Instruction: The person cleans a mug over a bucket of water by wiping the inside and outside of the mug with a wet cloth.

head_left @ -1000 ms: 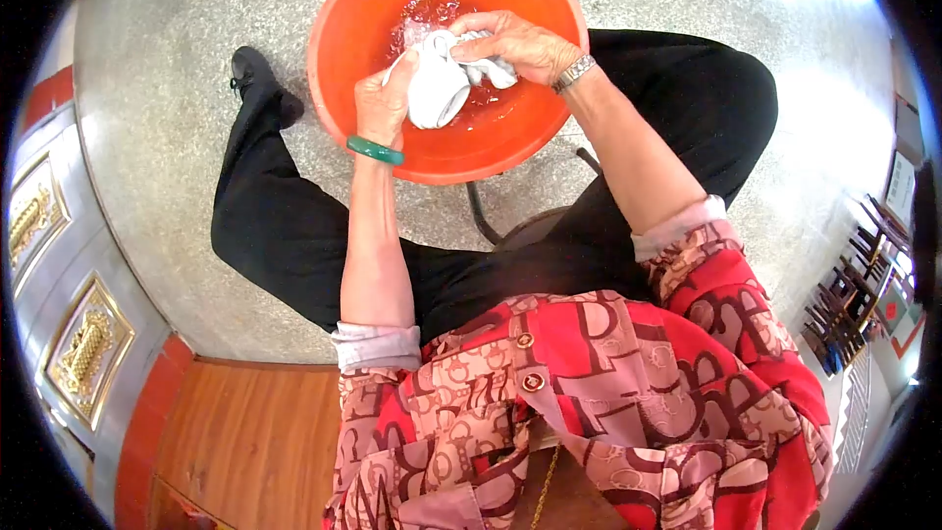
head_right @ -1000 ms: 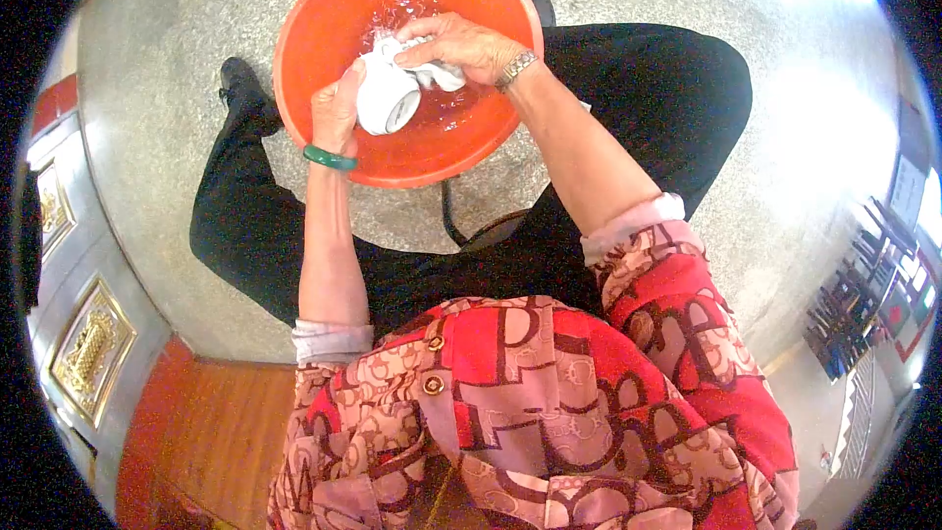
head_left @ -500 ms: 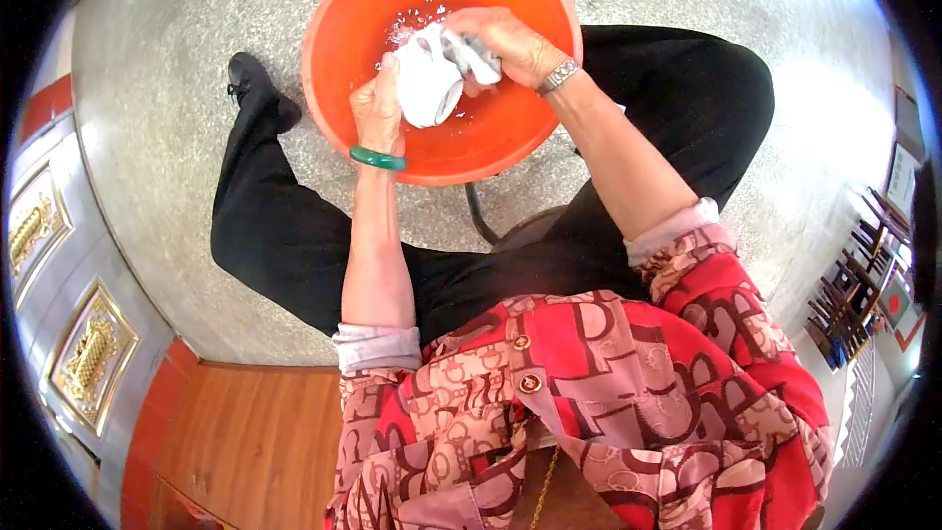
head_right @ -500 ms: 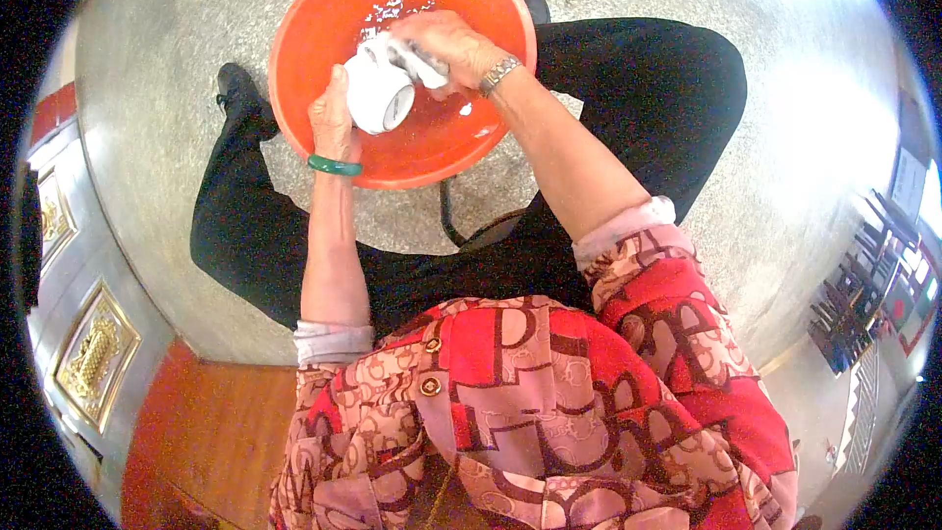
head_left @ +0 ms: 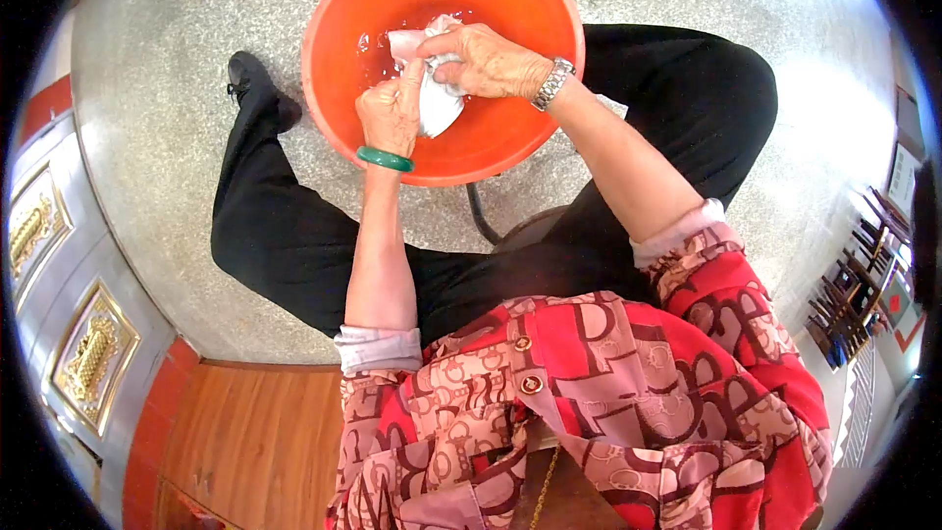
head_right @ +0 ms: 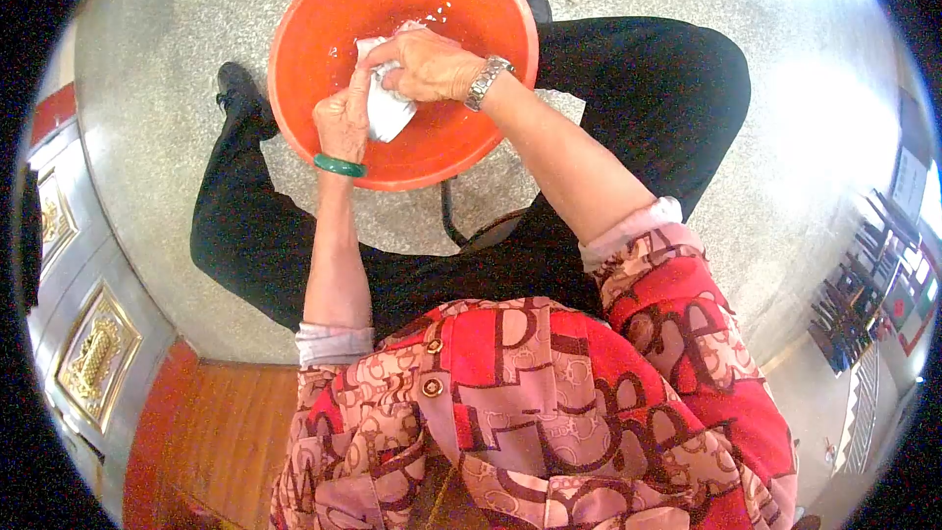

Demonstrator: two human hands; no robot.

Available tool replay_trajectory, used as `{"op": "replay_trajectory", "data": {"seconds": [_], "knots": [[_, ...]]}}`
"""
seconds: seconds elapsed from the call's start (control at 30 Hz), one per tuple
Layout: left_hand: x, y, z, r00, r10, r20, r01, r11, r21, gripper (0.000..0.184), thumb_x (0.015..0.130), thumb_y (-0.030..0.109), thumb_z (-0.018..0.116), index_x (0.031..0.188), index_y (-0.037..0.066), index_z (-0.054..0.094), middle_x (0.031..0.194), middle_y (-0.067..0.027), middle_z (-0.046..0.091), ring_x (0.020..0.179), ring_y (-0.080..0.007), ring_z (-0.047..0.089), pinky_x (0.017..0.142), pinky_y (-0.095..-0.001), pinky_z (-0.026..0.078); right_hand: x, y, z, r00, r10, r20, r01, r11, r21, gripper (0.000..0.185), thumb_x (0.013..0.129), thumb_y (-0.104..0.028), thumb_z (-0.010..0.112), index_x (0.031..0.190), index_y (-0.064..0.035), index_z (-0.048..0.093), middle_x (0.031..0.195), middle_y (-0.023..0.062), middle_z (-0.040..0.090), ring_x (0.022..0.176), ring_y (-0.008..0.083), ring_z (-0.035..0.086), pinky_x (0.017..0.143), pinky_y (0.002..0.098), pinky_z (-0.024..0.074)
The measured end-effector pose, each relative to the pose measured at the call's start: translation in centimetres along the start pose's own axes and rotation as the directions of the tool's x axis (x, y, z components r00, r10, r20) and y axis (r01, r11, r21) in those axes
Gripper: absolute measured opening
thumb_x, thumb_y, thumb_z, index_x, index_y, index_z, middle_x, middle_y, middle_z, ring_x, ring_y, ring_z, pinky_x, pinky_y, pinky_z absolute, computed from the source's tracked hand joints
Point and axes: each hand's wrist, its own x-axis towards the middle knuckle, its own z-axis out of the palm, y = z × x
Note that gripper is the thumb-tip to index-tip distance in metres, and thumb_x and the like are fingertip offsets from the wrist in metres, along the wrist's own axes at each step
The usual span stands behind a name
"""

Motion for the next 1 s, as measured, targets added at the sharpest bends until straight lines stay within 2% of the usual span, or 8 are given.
{"op": "replay_trajectory", "data": {"seconds": [0.27,0.37,0.43,0.6,0.63,0.77,0.93,1.0], "knots": [[0.0,0.1,0.0,0.993,-0.091,0.081,0.097,0.992,-0.077,0.042,0.082,0.027,0.062,0.052,-0.002,0.056,0.047,0.0038,0.043,0.046,-0.0035,0.038,0.04,-0.0247,0.03,0.3,0.3,0.0,0.948,0.307,-0.082,-0.275,0.921,0.276,0.02,0.082,-0.016,0.052,0.097,-0.005,0.061,0.068,0.0046,0.059,0.066,0.0155,0.058,0.062,0.028,0.0475],[0.1,-0.1,0.0,0.994,-0.074,0.087,0.091,0.972,-0.216,0.04,0.085,0.027,0.059,0.053,0.003,0.057,0.053,0.0034,0.051,0.048,-0.0042,0.044,0.041,-0.0224,0.033,-1.1,0.0,-2.0,0.893,0.394,0.215,-0.415,0.543,0.73,0.022,0.086,-0.026,0.053,0.096,-0.0094,0.065,0.082,0.0038,0.063,0.072,0.0075,0.057,0.055,0.0223,0.0464],[0.5,-0.4,-0.4,0.942,-0.301,0.148,0.333,0.797,-0.503,0.033,0.086,0.03,0.055,0.079,-0.001,0.063,0.073,-0.0043,0.062,0.063,-0.0104,0.058,0.055,-0.025,0.046,-1.3,0.4,-1.5,0.929,0.347,0.128,-0.304,0.515,0.801,0.024,0.086,-0.025,0.054,0.101,-0.0094,0.063,0.084,0.0038,0.062,0.072,0.008,0.057,0.056,0.0226,0.047],[1.1,-1.1,-0.5,0.923,-0.244,0.296,0.383,0.549,-0.743,0.049,0.088,0.037,0.046,0.116,-0.004,0.046,0.109,-0.0144,0.056,0.097,-0.0219,0.057,0.084,-0.0347,0.047,-1.1,-0.6,0.4,0.945,0.327,0.022,-0.212,0.559,0.802,0.035,0.085,-0.024,0.056,0.116,-0.0063,0.053,0.099,0.0046,0.059,0.088,0.0116,0.055,0.073,0.0246,0.0466],[1.0,-1.1,-0.3,0.919,-0.252,0.302,0.393,0.541,-0.743,0.05,0.088,0.037,0.047,0.116,-0.004,0.046,0.108,-0.0139,0.056,0.096,-0.0213,0.057,0.083,-0.0343,0.047,-1.1,-0.4,0.9,0.941,0.325,0.09,-0.208,0.351,0.913,0.035,0.086,-0.024,0.055,0.115,-0.0054,0.053,0.103,0.0059,0.058,0.093,0.0132,0.053,0.077,0.0252,0.0446],[1.0,-1.0,0.0,0.888,-0.333,0.318,0.457,0.549,-0.7,0.049,0.088,0.038,0.047,0.115,-0.003,0.047,0.106,-0.0116,0.057,0.094,-0.0202,0.057,0.083,-0.033,0.047,-0.8,0.2,1.4,0.95,0.302,0.08,-0.192,0.359,0.913,0.029,0.085,-0.026,0.057,0.104,-0.0032,0.058,0.097,0.006,0.06,0.086,0.0138,0.056,0.072,0.0263,0.0461],[0.6,-0.2,0.9,0.844,-0.338,0.416,0.534,0.472,-0.701,0.039,0.088,0.036,0.046,0.111,0.005,0.05,0.103,-0.0055,0.058,0.094,-0.0195,0.057,0.079,-0.0327,0.048,0.0,1.2,2.8,0.872,0.482,-0.087,-0.346,0.732,0.587,0.023,0.083,-0.025,0.06,0.094,-0.0046,0.06,0.086,0.0023,0.06,0.078,0.0076,0.054,0.066,0.0237,0.0462],[-0.2,2.3,0.8,0.819,-0.403,0.408,0.562,0.424,-0.71,0.039,0.088,0.039,0.046,0.101,0.003,0.054,0.091,-0.0079,0.06,0.077,-0.0176,0.061,0.058,-0.031,0.052,-0.1,0.9,2.4,0.881,0.468,-0.076,-0.317,0.7,0.64,0.026,0.079,-0.027,0.063,0.091,-0.004,0.061,0.082,0.0054,0.061,0.076,0.0112,0.056,0.065,0.0269,0.0465]]}}
